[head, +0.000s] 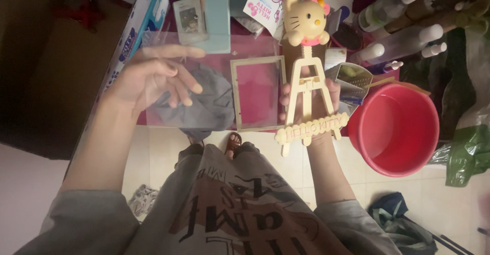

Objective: The person assembles a small wooden picture frame by inserting a backing board and securing it with small metal tabs. They handle a Hello Kitty easel and a cardboard box, placing the assembled frame and other items into the box.

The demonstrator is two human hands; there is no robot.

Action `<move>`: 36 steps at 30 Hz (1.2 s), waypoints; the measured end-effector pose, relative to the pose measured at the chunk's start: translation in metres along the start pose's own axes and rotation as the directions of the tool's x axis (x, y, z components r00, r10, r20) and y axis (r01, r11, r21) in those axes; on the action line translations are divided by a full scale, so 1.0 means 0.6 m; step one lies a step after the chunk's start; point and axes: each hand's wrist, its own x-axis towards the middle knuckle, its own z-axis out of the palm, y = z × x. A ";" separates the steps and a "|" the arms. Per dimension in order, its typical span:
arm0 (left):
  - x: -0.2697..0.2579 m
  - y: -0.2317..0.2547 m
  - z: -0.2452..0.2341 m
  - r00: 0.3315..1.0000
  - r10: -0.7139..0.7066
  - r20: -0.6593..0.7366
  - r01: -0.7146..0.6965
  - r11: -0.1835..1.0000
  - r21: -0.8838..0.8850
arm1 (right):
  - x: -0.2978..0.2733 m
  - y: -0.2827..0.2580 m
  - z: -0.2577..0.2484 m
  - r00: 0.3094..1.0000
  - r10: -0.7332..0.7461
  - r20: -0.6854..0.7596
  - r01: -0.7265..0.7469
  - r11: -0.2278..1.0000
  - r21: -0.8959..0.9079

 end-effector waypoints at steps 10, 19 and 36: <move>0.000 -0.008 0.004 1.000 0.013 0.027 -0.011 0.998 -0.059 | 0.008 -0.006 -0.009 0.999 0.047 -0.002 -0.047 0.998 0.028; 0.001 -0.011 0.011 1.000 -0.021 0.008 0.022 0.999 -0.046 | -0.009 0.006 0.000 0.988 -0.018 -0.154 0.014 0.999 -0.029; -0.003 -0.031 0.017 0.995 0.031 0.090 -0.020 0.992 -0.124 | -0.018 -0.025 0.076 0.916 -0.110 -0.386 -0.209 0.691 -0.692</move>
